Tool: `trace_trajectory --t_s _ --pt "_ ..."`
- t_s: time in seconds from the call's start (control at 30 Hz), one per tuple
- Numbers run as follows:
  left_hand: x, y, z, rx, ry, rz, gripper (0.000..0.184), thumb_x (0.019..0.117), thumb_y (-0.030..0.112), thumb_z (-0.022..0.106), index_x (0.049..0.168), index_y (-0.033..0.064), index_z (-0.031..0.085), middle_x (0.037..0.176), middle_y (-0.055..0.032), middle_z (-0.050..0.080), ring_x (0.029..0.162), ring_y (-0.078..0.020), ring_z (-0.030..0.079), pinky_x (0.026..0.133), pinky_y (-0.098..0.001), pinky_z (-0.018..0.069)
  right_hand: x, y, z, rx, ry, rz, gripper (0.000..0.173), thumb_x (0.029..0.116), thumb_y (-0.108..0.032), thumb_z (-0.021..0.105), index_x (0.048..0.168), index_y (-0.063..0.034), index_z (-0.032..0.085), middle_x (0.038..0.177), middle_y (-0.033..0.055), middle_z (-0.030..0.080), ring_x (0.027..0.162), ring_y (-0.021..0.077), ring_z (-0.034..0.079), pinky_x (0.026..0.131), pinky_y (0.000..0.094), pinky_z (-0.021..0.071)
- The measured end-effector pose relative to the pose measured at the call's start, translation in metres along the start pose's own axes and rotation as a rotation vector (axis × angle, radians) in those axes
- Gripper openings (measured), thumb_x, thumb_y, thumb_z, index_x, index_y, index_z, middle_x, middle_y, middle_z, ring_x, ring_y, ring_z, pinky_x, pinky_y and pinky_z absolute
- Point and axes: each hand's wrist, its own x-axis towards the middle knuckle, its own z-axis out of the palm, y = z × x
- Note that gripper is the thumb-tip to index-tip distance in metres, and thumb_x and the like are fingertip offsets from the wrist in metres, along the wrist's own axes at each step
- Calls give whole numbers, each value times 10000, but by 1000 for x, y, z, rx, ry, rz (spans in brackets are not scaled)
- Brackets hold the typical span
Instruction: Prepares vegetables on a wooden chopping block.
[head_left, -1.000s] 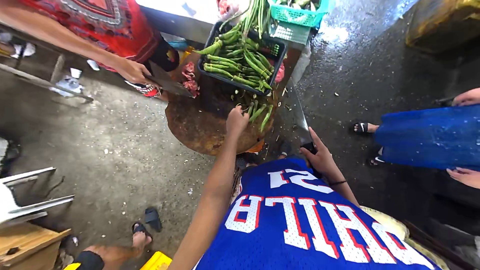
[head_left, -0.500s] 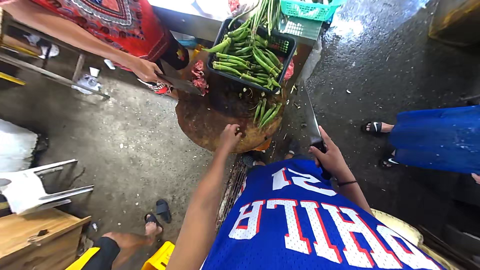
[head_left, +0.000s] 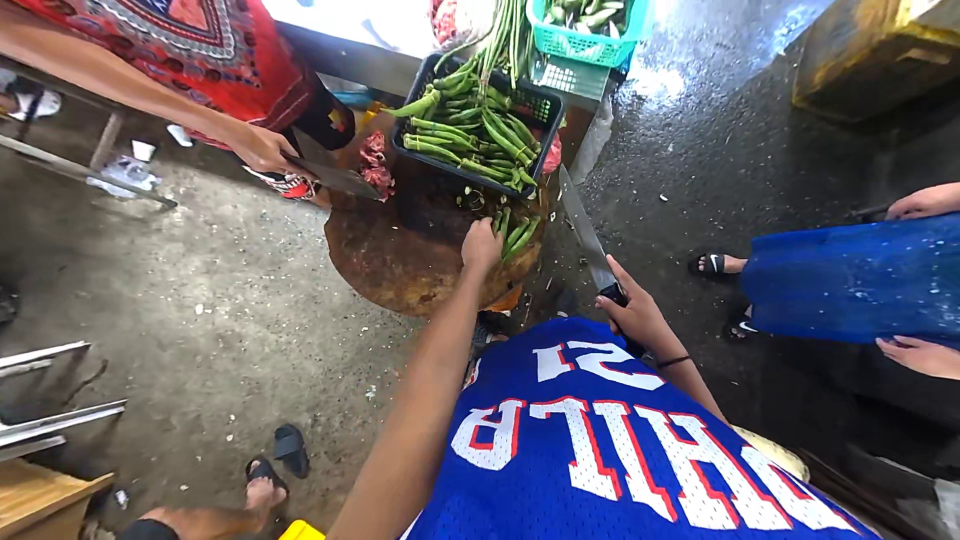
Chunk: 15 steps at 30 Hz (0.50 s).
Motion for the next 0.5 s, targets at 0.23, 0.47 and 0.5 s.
trace_trajectory --t_s 0.23,0.47,0.5 --pt "-15 -18 -3 -172 71 -116 372 984 192 595 1321 41 644 1182 -179 716 1130 -339 683 992 -563 535 5 -9 20 -258 -102 -90 700 1030 -322 607 1633 -361 253 1143 138 717 844 235 714 787 461 600" --pt "-103 -82 -10 -200 160 -202 329 987 164 615 1293 69 688 1266 -206 654 1198 -348 625 1040 -526 502 45 -21 71 -535 -319 -292 657 1058 -239 559 1629 -373 263 1115 161 731 932 336 726 855 581 577" --pt "-109 -89 -2 -182 173 -204 315 990 159 610 1284 94 705 1293 -206 640 1218 -342 614 1053 -510 497 51 -19 78 -571 -355 -313 646 1065 -239 547 1631 -364 262 1116 167 729 937 349 725 858 585 577"
